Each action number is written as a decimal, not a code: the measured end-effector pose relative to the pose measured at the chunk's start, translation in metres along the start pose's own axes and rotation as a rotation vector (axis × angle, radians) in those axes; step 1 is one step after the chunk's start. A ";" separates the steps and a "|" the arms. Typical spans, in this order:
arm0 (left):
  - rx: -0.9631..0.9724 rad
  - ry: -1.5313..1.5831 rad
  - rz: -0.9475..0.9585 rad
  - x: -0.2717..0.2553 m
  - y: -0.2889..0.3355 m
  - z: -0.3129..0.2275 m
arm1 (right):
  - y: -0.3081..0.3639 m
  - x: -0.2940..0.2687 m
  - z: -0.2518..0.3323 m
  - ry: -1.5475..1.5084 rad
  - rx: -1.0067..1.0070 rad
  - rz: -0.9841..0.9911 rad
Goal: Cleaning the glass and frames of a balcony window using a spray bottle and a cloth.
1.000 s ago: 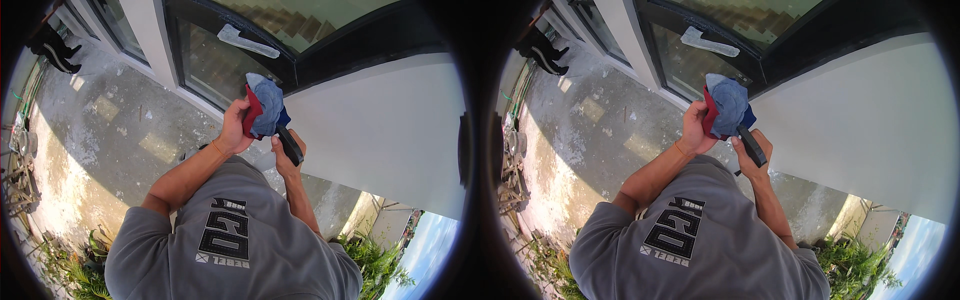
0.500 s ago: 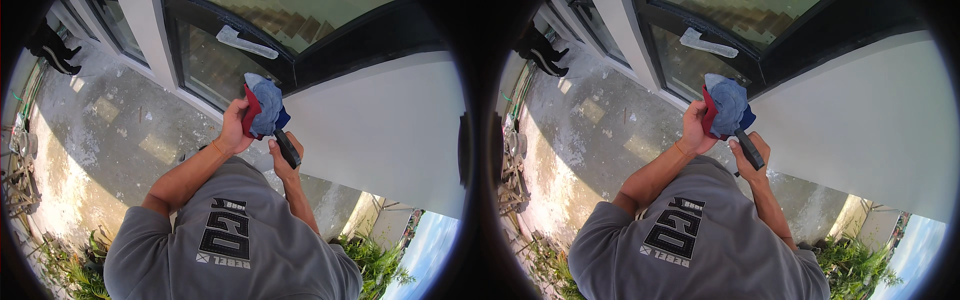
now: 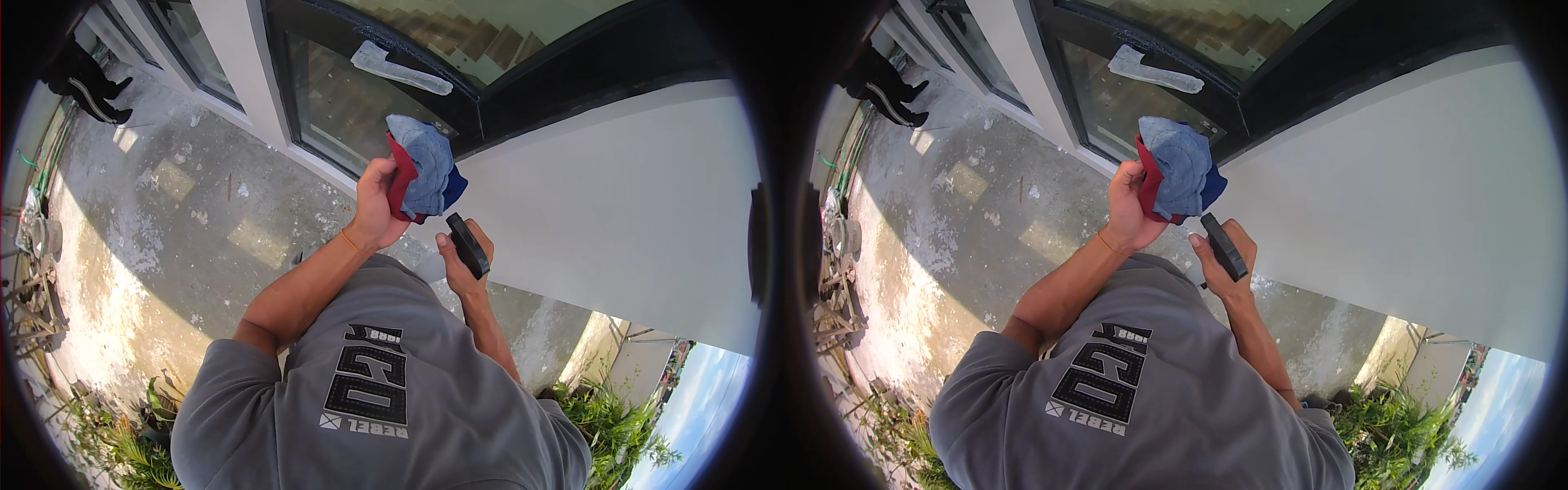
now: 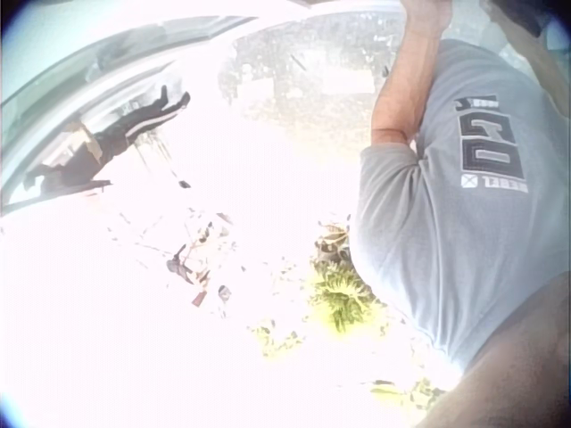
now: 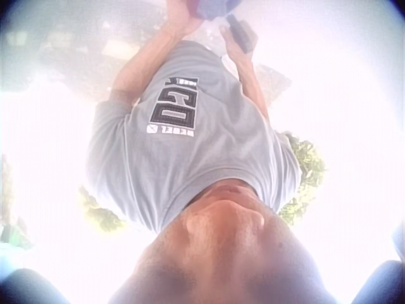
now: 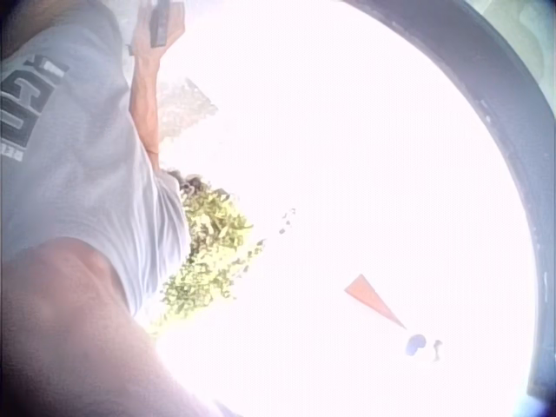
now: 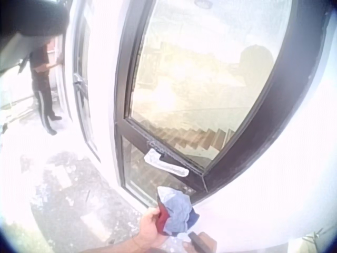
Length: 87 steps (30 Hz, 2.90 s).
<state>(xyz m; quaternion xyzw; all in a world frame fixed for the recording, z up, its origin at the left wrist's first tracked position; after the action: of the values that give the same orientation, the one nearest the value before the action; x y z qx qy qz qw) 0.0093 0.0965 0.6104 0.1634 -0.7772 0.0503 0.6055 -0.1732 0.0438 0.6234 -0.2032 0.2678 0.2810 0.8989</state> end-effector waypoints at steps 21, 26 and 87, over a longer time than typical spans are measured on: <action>-0.005 -0.014 0.003 0.003 0.001 -0.002 | -0.001 0.003 -0.001 -0.033 0.039 0.007; -0.011 -0.015 0.014 0.000 0.001 -0.001 | -0.001 0.005 -0.002 -0.084 0.030 -0.012; 1.528 -1.930 0.150 0.207 -0.158 -0.171 | -0.016 -0.030 -0.059 -0.409 0.102 -0.144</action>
<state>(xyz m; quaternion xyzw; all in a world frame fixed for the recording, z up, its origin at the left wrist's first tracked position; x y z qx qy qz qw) 0.1731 -0.0445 0.8345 0.4007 -0.6845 0.3852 -0.4717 -0.2064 -0.0108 0.5991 -0.1149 0.0784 0.2375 0.9614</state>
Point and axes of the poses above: each hand's wrist, its own y-axis away from the middle knuckle, its own x-axis out of the palm, z = x × y, the point moved 1 cm from there along -y, towards the middle knuckle
